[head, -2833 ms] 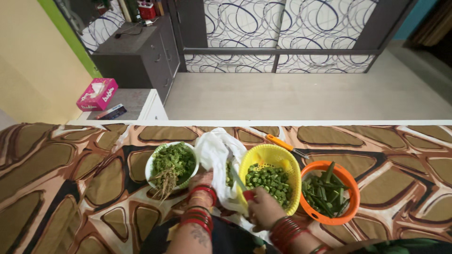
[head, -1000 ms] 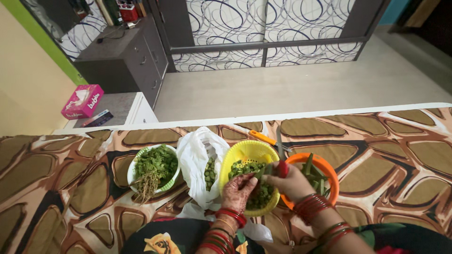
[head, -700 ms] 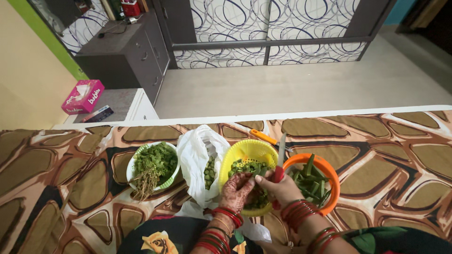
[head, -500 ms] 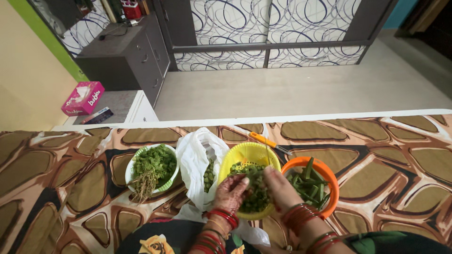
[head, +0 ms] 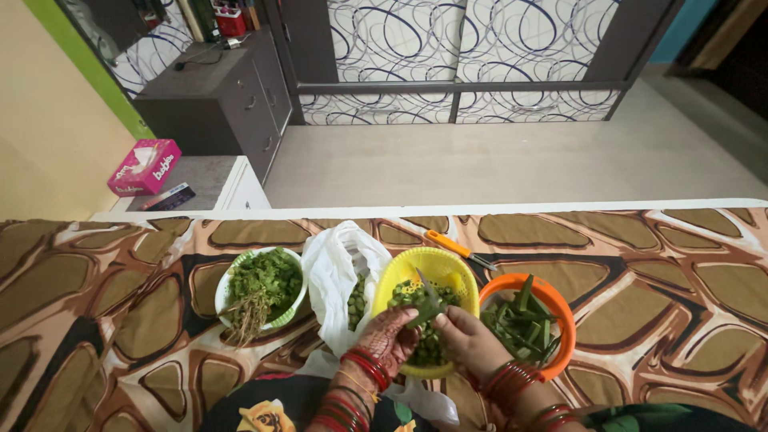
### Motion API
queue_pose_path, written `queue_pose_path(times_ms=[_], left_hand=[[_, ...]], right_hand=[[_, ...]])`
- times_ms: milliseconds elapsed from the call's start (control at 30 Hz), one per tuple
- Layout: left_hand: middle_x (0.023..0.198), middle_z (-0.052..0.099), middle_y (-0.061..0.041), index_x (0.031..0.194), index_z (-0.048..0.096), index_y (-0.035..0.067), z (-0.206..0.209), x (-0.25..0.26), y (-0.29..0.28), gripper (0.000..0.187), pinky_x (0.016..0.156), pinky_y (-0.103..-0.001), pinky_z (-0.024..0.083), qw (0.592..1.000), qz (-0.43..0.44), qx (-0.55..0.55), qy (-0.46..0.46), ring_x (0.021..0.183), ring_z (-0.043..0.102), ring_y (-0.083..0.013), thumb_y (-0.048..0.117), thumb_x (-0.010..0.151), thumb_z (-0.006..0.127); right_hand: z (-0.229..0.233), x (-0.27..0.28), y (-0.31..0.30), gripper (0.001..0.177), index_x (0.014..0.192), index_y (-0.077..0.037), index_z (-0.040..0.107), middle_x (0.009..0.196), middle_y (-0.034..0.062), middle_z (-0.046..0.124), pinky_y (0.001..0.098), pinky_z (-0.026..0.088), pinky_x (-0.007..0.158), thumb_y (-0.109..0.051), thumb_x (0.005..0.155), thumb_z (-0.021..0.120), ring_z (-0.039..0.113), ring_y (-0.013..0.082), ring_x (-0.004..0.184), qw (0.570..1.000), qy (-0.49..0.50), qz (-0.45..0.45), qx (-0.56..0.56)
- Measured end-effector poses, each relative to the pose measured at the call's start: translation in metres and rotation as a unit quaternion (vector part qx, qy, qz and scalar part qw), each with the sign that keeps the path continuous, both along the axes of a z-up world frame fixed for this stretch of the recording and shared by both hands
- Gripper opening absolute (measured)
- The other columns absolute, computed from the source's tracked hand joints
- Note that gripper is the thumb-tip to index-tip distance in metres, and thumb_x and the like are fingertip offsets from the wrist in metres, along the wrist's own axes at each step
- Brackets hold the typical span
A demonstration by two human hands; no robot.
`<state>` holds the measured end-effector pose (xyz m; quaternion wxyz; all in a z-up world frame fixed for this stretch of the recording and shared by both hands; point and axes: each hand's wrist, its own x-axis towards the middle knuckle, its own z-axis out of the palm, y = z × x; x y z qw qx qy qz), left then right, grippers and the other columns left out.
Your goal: The person slices okra with a small knife and places the cut pieces into plastic bowls by hand.
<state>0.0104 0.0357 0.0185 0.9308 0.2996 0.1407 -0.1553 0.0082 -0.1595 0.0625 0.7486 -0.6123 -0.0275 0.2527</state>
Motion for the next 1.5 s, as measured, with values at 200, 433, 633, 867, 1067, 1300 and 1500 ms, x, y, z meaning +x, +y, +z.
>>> queue_pose_path(times_ms=[200,433,633,867,1067,1300,1500], left_hand=[[0.08,0.072,-0.006,0.091,0.069,0.006,-0.007,-0.002,0.007,0.011,0.059,-0.028,0.057,0.997,-0.047,-0.004,0.059,0.065,0.069,-0.018,0.003,0.086,0.078],[0.082,0.072,-0.005,0.094,0.069,0.003,0.004,-0.002,0.002,0.013,0.062,-0.028,0.06,0.999,-0.001,0.003,0.048,0.067,0.07,-0.0176,0.001,0.084,0.077],[0.079,0.071,-0.005,0.093,0.07,0.005,0.007,-0.004,0.003,0.013,0.057,-0.027,0.055,0.999,-0.005,0.021,0.03,0.064,0.067,-0.0171,0.004,0.084,0.079],[0.08,0.071,-0.004,0.092,0.07,0.006,0.008,-0.004,0.0,0.01,0.062,-0.026,0.057,0.998,-0.025,0.022,0.052,0.067,0.068,-0.0158,0.006,0.086,0.078],[0.083,0.073,-0.004,0.093,0.072,0.005,0.019,-0.01,-0.004,0.009,0.069,-0.028,0.059,1.0,0.001,0.025,0.015,0.073,0.07,-0.0165,0.004,0.085,0.077],[0.081,0.071,-0.001,0.093,0.072,0.007,0.013,-0.01,0.001,0.008,0.06,-0.024,0.052,0.999,-0.051,0.01,-0.012,0.07,0.067,-0.0119,0.007,0.089,0.079],[0.084,0.074,-0.002,0.097,0.073,0.004,0.001,-0.007,0.0,0.009,0.066,-0.025,0.056,0.998,-0.035,0.042,0.015,0.071,0.068,-0.0135,0.008,0.089,0.076]], right_hand=[[-0.003,-0.004,-0.001,0.028,0.092,-0.012,0.054,0.061,-0.0049,0.042,0.0275,0.027,0.038,-0.038,0.102,0.054,0.035,0.0095,0.045,0.998,0.053,0.019,0.009],[-0.005,-0.003,0.001,0.046,0.077,-0.012,0.046,0.056,-0.005,0.037,0.0273,0.025,0.035,-0.048,0.106,0.05,0.033,0.0099,0.042,0.998,0.042,0.045,-0.007],[0.004,-0.006,0.002,0.04,0.088,-0.016,0.05,0.059,-0.0063,0.037,0.0263,0.023,0.037,-0.054,0.1,0.049,0.031,0.0084,0.043,0.99,0.131,0.009,-0.051],[-0.009,-0.006,0.009,0.032,0.089,-0.016,0.052,0.059,-0.0065,0.037,0.0259,0.022,0.036,-0.046,0.101,0.055,0.03,0.0086,0.042,0.989,0.143,0.017,0.037],[-0.016,-0.004,0.005,0.044,0.079,-0.013,0.045,0.055,-0.006,0.035,0.026,0.022,0.032,-0.047,0.105,0.052,0.029,0.0089,0.039,0.992,0.11,0.032,0.047],[0.007,-0.015,0.009,0.031,0.1,-0.013,0.058,0.063,-0.004,0.042,0.0254,0.027,0.039,-0.044,0.1,0.054,0.034,0.0085,0.046,0.993,0.106,0.034,-0.037],[0.012,-0.017,0.014,0.031,0.098,-0.015,0.055,0.062,-0.0065,0.04,0.0246,0.022,0.039,-0.045,0.099,0.057,0.032,0.0077,0.047,0.992,0.127,0.013,-0.017]])
